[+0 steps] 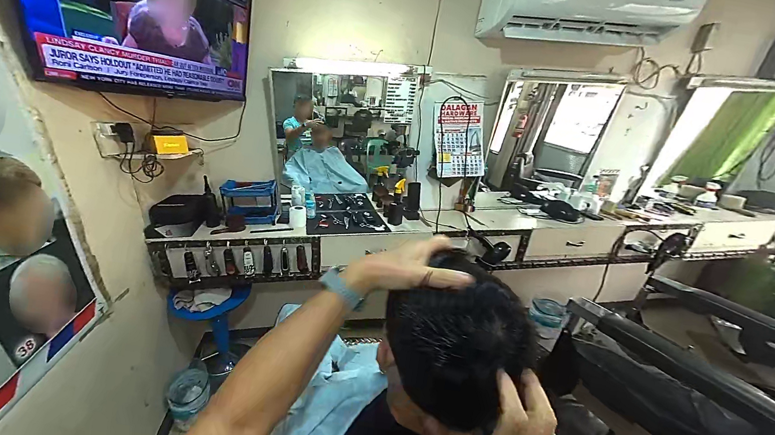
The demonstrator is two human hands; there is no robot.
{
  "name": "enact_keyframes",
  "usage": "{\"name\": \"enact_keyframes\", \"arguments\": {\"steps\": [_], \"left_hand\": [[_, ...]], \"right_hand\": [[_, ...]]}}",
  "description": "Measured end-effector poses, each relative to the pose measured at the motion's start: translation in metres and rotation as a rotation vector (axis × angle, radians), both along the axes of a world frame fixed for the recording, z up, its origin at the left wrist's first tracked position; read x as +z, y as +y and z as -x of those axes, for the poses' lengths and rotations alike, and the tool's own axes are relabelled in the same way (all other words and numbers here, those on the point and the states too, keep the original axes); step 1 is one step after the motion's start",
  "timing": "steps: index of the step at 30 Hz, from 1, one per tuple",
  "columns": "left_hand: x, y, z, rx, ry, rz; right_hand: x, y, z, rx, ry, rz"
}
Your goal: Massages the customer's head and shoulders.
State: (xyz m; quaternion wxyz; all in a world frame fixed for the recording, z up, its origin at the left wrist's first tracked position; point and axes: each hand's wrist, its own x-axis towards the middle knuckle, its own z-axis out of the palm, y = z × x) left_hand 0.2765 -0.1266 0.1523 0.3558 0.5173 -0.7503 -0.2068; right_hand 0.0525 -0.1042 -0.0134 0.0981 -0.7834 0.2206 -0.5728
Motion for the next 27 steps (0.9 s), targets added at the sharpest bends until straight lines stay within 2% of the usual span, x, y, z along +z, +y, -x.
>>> {"name": "enact_keyframes", "arguments": {"steps": [2,3,4,6,7,9,11,12,14,16,17,19,20,22,23,25,27], "left_hand": [[0.026,-0.003,0.021,-0.287,-0.007,0.141],[0.033,0.000,0.024,-0.406,0.092,0.236],[0.035,0.006,0.019,-0.435,0.192,0.321],[0.019,0.013,-0.014,-0.306,0.323,0.369],[0.005,0.009,-0.033,-0.218,0.339,0.317],[-0.014,-0.001,-0.048,-0.081,0.255,0.124],[-0.007,-0.009,-0.027,-0.080,0.074,-0.018],[0.004,-0.012,-0.010,-0.136,-0.033,-0.025],[0.028,-0.010,0.028,-0.347,-0.236,0.104],[0.043,0.007,0.049,-0.594,-0.100,0.226],[0.047,0.017,0.043,-0.605,0.013,0.263],[0.041,0.022,0.006,-0.417,0.119,0.258],[0.032,0.016,-0.010,-0.292,0.109,0.190],[0.022,-0.002,-0.017,-0.102,-0.054,0.030],[0.021,-0.009,-0.005,-0.106,-0.160,-0.008],[0.032,-0.011,0.036,-0.296,-0.347,0.072],[0.048,0.009,0.080,-0.586,-0.256,0.193]], "right_hand": [[0.000,0.003,-0.007,-0.025,-0.067,-0.006],[-0.001,0.003,-0.008,-0.022,-0.094,-0.014],[-0.003,0.002,-0.007,-0.024,-0.108,-0.010],[-0.008,0.004,-0.003,-0.010,-0.099,-0.011],[-0.010,0.005,-0.001,-0.005,-0.086,-0.014],[-0.010,0.007,-0.001,-0.031,-0.052,-0.010],[-0.011,0.007,-0.003,-0.074,-0.037,0.007],[-0.011,0.006,-0.005,-0.083,-0.042,0.016],[-0.012,0.003,-0.007,-0.070,-0.062,0.020],[-0.011,0.000,-0.006,-0.049,-0.062,0.023],[-0.012,-0.001,-0.005,-0.058,-0.051,0.030],[-0.014,-0.001,-0.002,-0.072,-0.042,0.037],[-0.014,-0.001,-0.001,-0.077,-0.037,0.035],[-0.014,-0.004,-0.001,-0.084,-0.041,0.039],[-0.013,-0.006,-0.003,-0.079,-0.051,0.045],[-0.010,-0.009,-0.002,-0.036,-0.080,0.039],[0.006,-0.007,0.010,0.070,-0.101,0.019]]}}
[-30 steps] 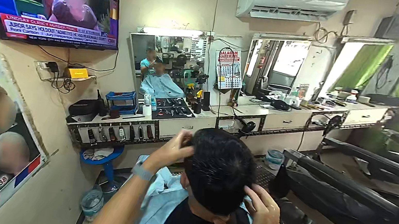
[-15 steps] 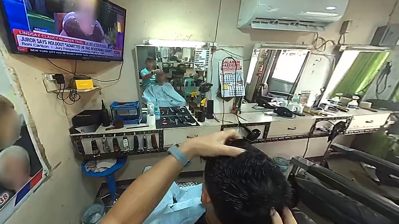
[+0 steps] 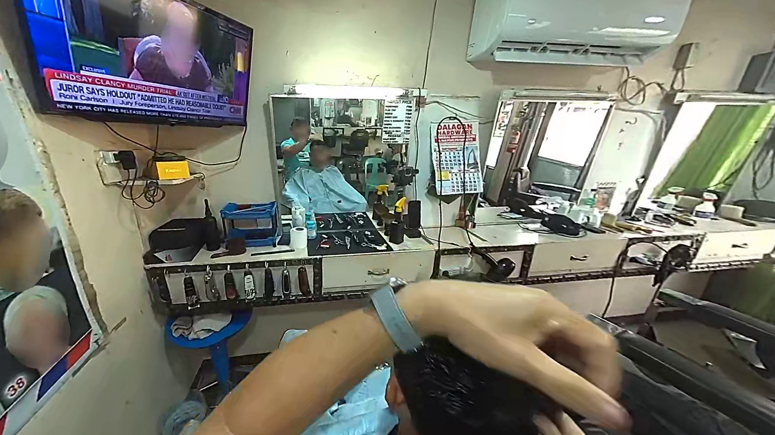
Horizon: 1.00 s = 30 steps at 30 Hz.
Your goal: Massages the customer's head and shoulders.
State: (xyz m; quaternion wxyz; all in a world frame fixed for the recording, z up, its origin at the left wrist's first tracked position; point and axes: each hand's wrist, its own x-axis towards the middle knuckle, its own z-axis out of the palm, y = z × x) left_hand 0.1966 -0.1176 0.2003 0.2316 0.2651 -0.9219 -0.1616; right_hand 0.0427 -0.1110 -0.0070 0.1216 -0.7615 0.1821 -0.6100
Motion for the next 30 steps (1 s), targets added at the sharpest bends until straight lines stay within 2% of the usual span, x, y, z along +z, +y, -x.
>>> {"name": "enact_keyframes", "arguments": {"steps": [2,4,6,7,10,12,13,15,18,20,23,24,27,28,30], "left_hand": [[0.015,0.030,0.016,-0.158,0.147,0.091],[0.012,0.052,0.004,-0.092,0.250,0.244],[-0.003,0.070,-0.013,0.046,0.296,0.338],[-0.013,0.077,-0.018,0.115,0.305,0.373],[-0.040,0.098,-0.020,0.293,0.307,0.466],[-0.054,0.105,-0.016,0.424,0.333,0.528],[-0.061,0.104,-0.014,0.486,0.369,0.561],[-0.078,0.092,-0.009,0.592,0.451,0.566],[-0.114,0.053,-0.011,0.743,0.559,0.470],[-0.140,0.038,-0.020,0.879,0.671,0.383],[-0.154,0.046,-0.025,1.120,0.768,0.332],[-0.156,0.050,-0.021,1.126,0.776,0.395],[-0.169,0.043,-0.008,1.043,0.801,0.522],[-0.180,0.041,-0.004,1.082,0.833,0.508],[-0.192,0.048,-0.003,1.264,0.859,0.434]], "right_hand": [[0.028,0.010,0.010,0.043,0.073,0.109],[0.056,0.017,0.003,0.064,0.267,0.298],[0.083,-0.008,-0.021,0.093,0.399,0.431],[0.099,-0.033,-0.030,0.118,0.452,0.400],[0.160,-0.116,-0.028,0.150,0.687,0.021],[0.168,-0.139,-0.015,0.058,0.544,-0.010],[0.168,-0.135,-0.006,0.072,0.451,0.003],[0.152,-0.117,0.004,0.223,0.295,0.016],[0.102,-0.116,-0.013,0.504,0.115,0.064],[0.064,-0.131,-0.022,0.623,0.039,-0.065],[0.041,-0.140,-0.008,0.443,0.130,-0.416],[0.038,-0.141,-0.004,0.444,0.117,-0.421],[0.030,-0.131,-0.012,0.672,-0.089,-0.327],[0.024,-0.126,-0.016,0.670,-0.092,-0.347],[0.013,-0.128,-0.015,0.522,0.046,-0.476]]}}
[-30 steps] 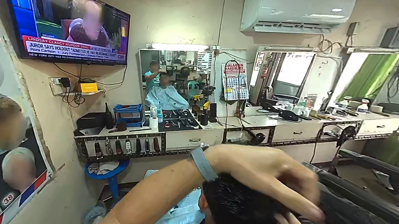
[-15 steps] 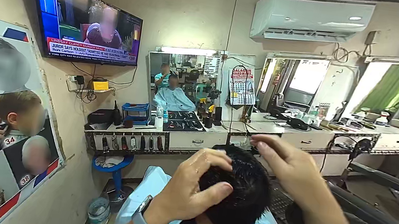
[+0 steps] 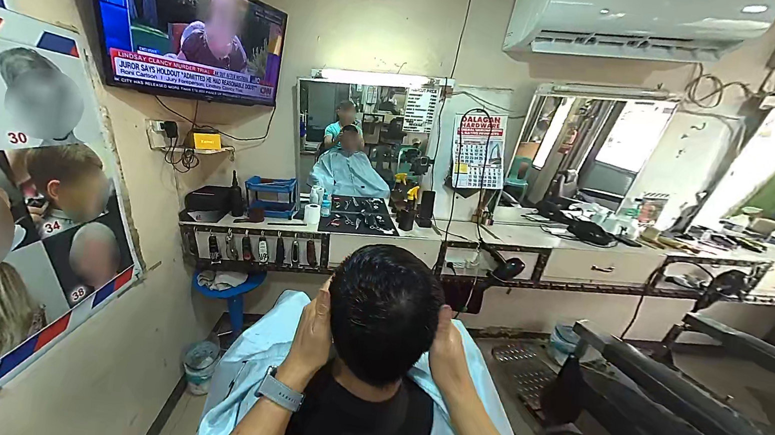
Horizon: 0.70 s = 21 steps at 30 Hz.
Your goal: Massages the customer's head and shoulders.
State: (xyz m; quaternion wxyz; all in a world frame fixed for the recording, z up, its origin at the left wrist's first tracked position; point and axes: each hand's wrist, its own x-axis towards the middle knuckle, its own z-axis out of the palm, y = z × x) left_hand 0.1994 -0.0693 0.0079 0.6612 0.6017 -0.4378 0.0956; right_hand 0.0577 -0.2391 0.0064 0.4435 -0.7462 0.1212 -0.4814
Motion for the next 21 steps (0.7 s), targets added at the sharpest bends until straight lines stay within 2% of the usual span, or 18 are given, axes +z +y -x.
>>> {"name": "enact_keyframes", "arguments": {"steps": [2,3,5,8,11,13,17,21], "left_hand": [[0.003,0.014,-0.005,0.100,0.023,-0.108],[0.009,0.021,-0.007,0.116,-0.007,-0.112],[0.027,0.023,0.002,0.132,-0.094,0.037],[0.037,-0.004,0.026,0.053,-0.172,0.273],[0.005,-0.035,0.038,0.194,-0.201,0.258],[-0.021,-0.044,0.041,0.293,-0.205,0.219],[-0.061,-0.043,0.057,0.193,-0.112,0.159],[-0.075,-0.030,0.082,0.055,-0.061,0.101]], "right_hand": [[0.003,-0.016,0.009,0.003,0.180,-0.035],[0.010,-0.020,0.013,0.007,0.158,-0.014],[0.028,-0.014,0.013,-0.016,-0.050,0.075],[0.044,0.021,-0.010,-0.074,-0.311,0.221],[0.012,0.042,-0.039,-0.271,-0.383,0.330],[-0.015,0.053,-0.046,-0.295,-0.385,0.283],[-0.056,0.083,-0.037,-0.108,-0.389,0.042],[-0.064,0.100,-0.009,0.134,-0.336,-0.047]]}}
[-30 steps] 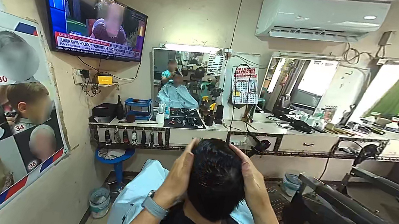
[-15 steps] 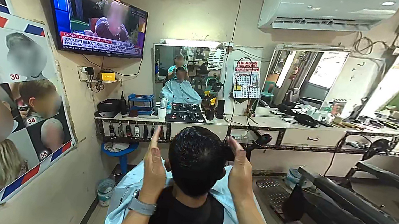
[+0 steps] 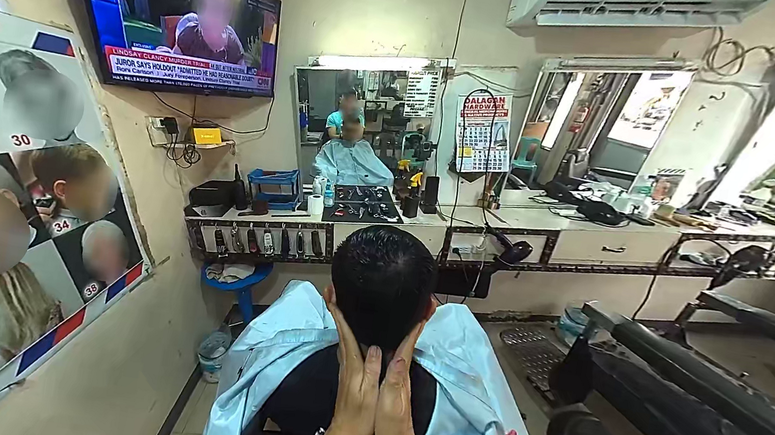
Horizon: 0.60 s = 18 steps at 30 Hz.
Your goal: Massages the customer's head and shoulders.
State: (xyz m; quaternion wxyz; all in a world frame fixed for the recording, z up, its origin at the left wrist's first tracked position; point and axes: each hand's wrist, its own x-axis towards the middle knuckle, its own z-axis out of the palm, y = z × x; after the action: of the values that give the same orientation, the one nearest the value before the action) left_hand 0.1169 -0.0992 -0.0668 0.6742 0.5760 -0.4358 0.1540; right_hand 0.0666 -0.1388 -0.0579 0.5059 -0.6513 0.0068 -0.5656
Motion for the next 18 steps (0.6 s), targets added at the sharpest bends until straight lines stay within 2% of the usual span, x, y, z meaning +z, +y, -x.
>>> {"name": "enact_keyframes", "arguments": {"steps": [3,5,6,7,9,11,13,15,18], "left_hand": [[-0.012,0.029,0.019,-0.035,-0.016,-0.286],[0.005,0.059,0.028,0.033,-0.083,-0.545],[0.024,0.070,0.029,0.071,-0.114,-0.585],[0.047,0.078,0.025,0.062,-0.157,-0.558],[0.098,0.078,0.011,0.084,-0.358,-0.412],[0.145,0.056,-0.005,0.159,-0.639,-0.310],[0.173,0.023,-0.017,0.201,-0.904,-0.378],[0.167,-0.004,-0.028,0.279,-1.145,-0.505],[0.112,-0.014,-0.042,0.215,-1.334,-0.599]], "right_hand": [[-0.017,-0.005,0.032,0.121,0.270,0.080],[-0.018,-0.025,0.062,0.161,0.475,0.081],[-0.012,-0.035,0.077,0.183,0.549,0.010],[-0.005,-0.044,0.091,0.189,0.591,-0.079],[0.010,-0.054,0.110,0.070,0.586,-0.203],[0.020,-0.061,0.114,-0.075,0.448,-0.212],[0.028,-0.064,0.107,-0.168,0.264,-0.165],[0.041,-0.061,0.095,-0.251,0.140,-0.094],[0.076,-0.052,0.067,-0.451,0.060,0.039]]}}
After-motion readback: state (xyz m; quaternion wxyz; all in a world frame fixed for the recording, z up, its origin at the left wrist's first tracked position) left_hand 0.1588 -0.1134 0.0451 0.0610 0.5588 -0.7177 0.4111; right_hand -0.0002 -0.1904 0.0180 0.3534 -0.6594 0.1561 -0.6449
